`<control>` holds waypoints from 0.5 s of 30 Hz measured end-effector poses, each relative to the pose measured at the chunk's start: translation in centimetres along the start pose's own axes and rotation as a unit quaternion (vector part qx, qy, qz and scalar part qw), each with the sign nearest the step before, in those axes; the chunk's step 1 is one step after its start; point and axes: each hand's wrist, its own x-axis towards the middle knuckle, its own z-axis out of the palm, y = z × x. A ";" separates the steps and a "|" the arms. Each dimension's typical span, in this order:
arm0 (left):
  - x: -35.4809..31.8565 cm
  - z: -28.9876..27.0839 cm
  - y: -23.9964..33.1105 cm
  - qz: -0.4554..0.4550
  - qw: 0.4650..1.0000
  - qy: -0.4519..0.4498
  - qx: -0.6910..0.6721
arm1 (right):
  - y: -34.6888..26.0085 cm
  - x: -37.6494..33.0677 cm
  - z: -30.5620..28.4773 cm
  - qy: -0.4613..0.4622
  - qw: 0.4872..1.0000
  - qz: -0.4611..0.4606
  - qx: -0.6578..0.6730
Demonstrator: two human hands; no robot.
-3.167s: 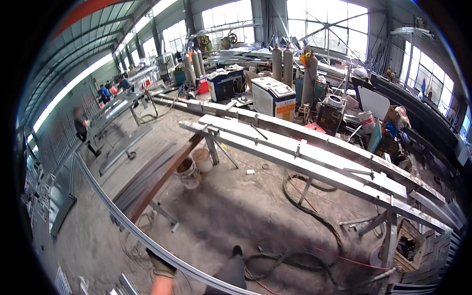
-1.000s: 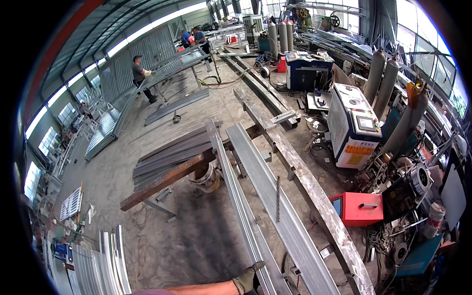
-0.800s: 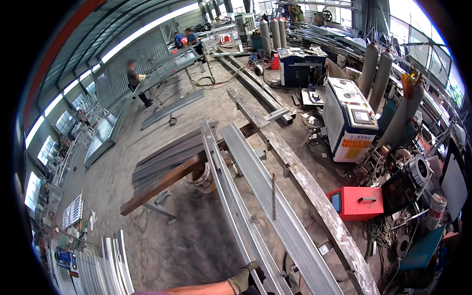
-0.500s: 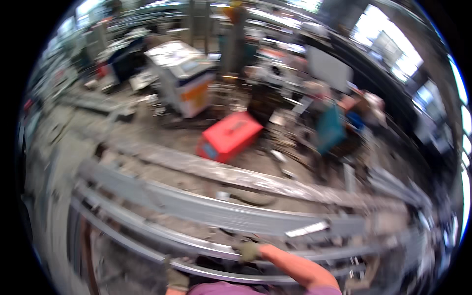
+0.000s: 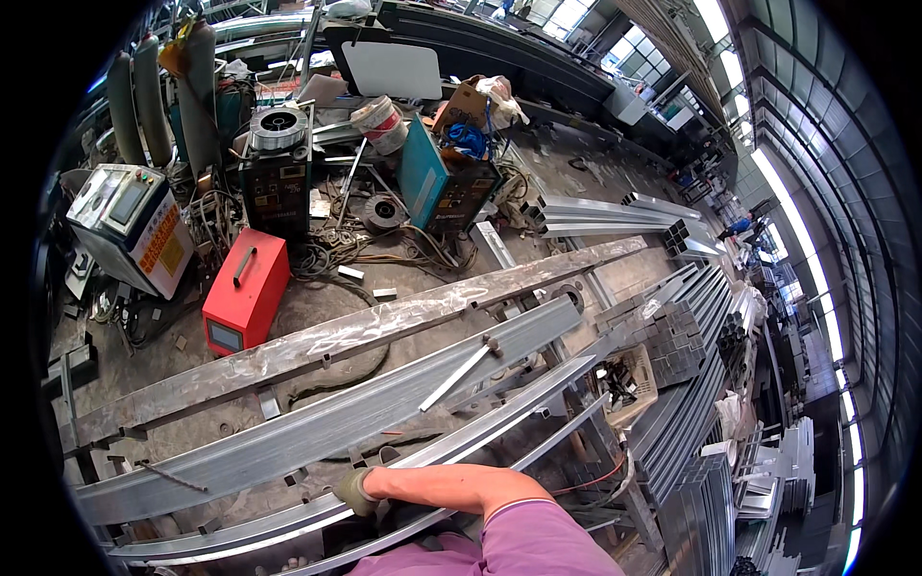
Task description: The person picks up metal bars and aligns them on a workbench. They then use a welding torch to tack weld the metal pieces together, creating a frame structure.
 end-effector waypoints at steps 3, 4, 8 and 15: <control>3.3 -2.7 3.0 0.058 0.921 -0.234 0.307 | 0.0 1.1 1.8 0.085 0.996 0.023 -0.018; 3.3 -2.7 3.0 0.067 0.921 -0.211 0.320 | -0.2 1.5 2.0 0.085 0.996 0.019 -0.032; 0.5 0.7 -0.6 0.026 0.997 0.069 0.018 | -0.3 1.0 2.2 0.105 0.993 0.028 -0.052; 0.8 1.1 -0.8 0.019 0.997 0.066 0.024 | -0.1 1.8 3.9 0.151 0.986 0.062 -0.029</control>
